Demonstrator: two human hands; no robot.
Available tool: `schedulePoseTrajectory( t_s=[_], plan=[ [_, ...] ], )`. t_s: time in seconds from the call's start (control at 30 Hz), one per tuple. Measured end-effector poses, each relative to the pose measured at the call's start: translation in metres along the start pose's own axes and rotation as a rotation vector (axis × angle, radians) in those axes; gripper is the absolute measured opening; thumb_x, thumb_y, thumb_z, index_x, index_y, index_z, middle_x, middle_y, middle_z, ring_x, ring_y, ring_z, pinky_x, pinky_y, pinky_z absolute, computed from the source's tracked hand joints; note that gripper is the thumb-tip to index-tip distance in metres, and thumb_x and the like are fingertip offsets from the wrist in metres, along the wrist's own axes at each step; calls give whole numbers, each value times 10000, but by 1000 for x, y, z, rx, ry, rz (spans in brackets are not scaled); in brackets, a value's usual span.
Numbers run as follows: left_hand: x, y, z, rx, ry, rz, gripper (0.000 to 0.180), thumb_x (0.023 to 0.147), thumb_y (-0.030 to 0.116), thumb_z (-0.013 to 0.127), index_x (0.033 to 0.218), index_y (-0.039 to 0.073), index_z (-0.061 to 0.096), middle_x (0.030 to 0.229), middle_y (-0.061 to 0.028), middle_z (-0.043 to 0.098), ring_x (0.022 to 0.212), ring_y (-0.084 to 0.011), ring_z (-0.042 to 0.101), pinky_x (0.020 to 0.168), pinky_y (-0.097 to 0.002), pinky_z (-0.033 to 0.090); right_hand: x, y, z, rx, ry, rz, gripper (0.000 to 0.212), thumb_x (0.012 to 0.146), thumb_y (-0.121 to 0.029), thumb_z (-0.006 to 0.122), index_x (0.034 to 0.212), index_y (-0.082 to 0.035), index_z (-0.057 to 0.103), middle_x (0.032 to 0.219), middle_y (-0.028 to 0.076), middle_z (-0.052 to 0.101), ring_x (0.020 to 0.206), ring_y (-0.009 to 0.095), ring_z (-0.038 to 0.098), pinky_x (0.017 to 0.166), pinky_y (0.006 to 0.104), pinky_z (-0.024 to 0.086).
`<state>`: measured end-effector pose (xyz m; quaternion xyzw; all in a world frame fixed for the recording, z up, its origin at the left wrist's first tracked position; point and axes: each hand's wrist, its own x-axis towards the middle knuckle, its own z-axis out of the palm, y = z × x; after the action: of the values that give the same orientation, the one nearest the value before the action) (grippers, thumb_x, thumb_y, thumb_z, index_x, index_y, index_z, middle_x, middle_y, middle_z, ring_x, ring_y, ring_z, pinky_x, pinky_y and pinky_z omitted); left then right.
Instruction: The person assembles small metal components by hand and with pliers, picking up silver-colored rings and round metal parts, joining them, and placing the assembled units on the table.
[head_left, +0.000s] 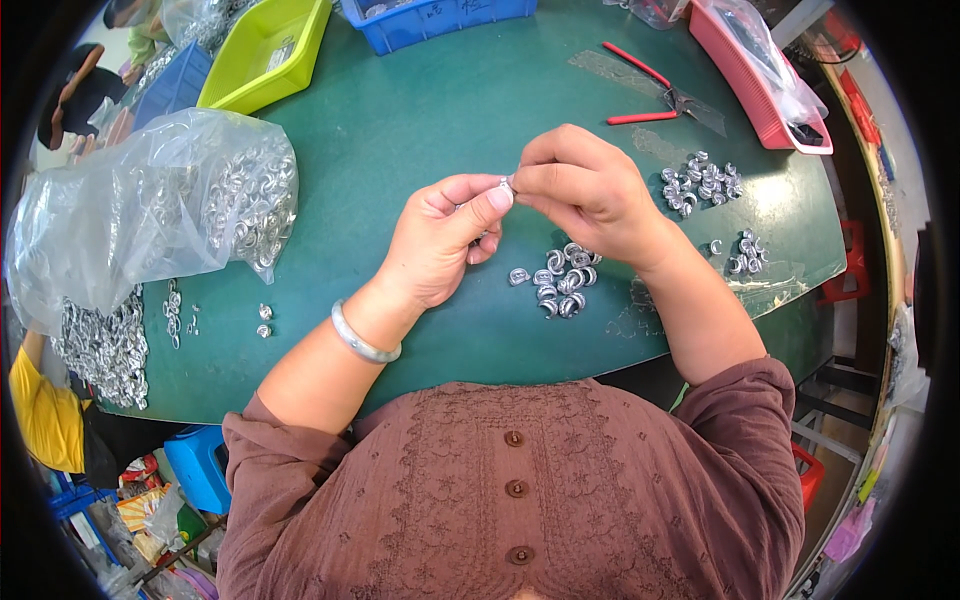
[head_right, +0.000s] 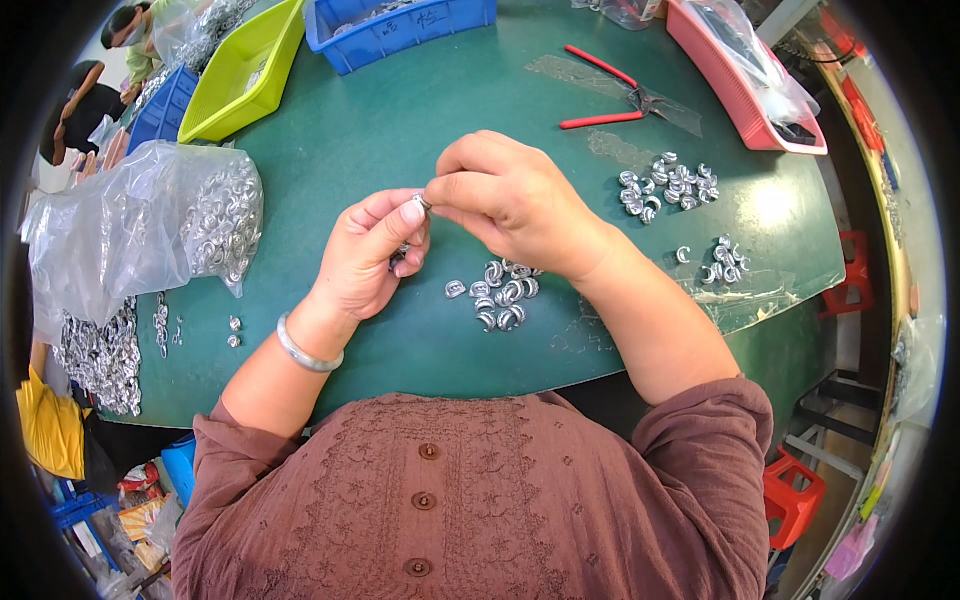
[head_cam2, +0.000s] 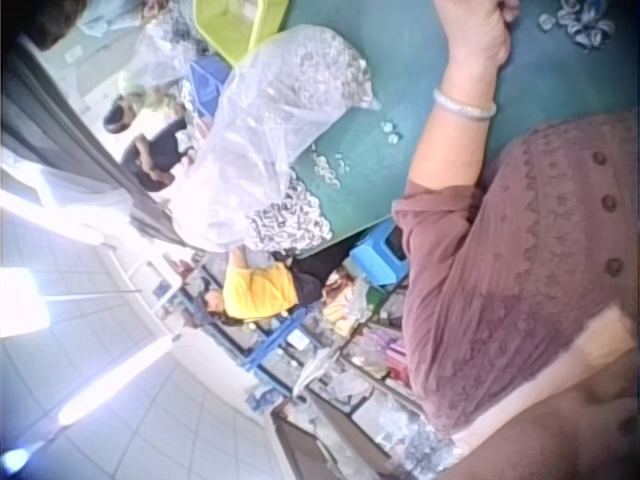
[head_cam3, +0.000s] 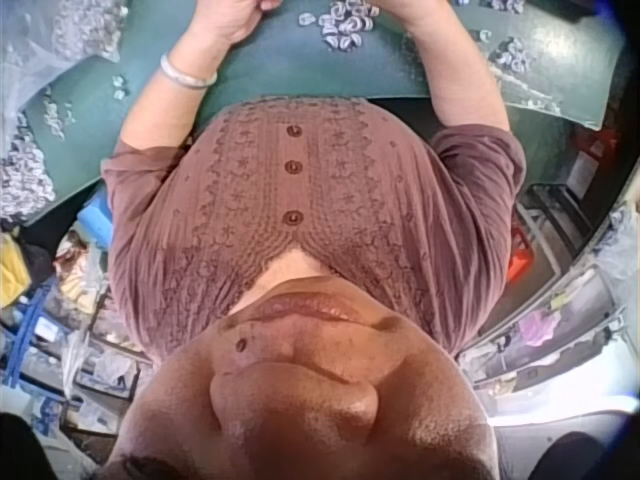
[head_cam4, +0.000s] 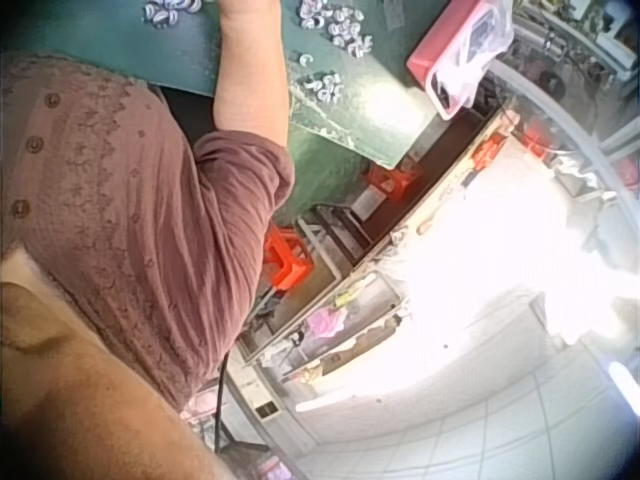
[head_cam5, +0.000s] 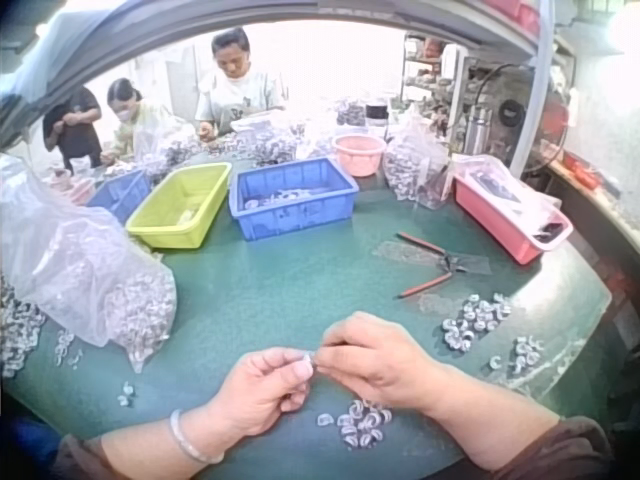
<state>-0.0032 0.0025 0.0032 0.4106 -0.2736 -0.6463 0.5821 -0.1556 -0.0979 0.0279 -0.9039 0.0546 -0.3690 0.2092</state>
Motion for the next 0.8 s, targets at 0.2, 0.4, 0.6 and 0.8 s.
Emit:
schedulePoseTrajectory(
  t_s=[0.2, 0.4, 0.6, 0.8],
  plan=[
    [0, -1, -1, 147, 9, 133, 221, 796, 143, 637, 988, 40, 604, 721, 35, 534, 564, -36, 459, 470, -154, 356, -2, 1, 6, 161, 68, 196, 182, 685, -34, 661, 843, -28, 569, 779, 84, 568, 690, 222, 568, 593, 301, 463],
    [0, -1, 0, 191, 14, 199, 214, 783, 95, 643, 986, 37, 610, 740, 38, 540, 587, -28, 452, 497, -154, 373, -2, 3, 7, 190, 62, 213, 180, 686, -35, 663, 835, -29, 563, 764, 81, 566, 669, 210, 566, 583, 290, 461],
    [0, -3, 2, 342, 37, 337, 217, 786, 67, 626, 999, 39, 596, 721, 35, 534, 566, -35, 456, 469, -149, 347, -2, 3, 5, 175, 72, 177, 168, 686, -33, 661, 825, -37, 568, 758, 79, 563, 667, 209, 564, 580, 290, 459],
    [8, 2, -7, -52, -1, 116, 215, 844, 180, 493, 1017, 54, 513, 737, -32, 504, 621, -120, 484, 469, -206, 359, -7, 6, 1, 226, 35, 250, 163, 683, -44, 655, 819, -27, 567, 757, 85, 560, 667, 224, 562, 582, 299, 456]
  ],
)
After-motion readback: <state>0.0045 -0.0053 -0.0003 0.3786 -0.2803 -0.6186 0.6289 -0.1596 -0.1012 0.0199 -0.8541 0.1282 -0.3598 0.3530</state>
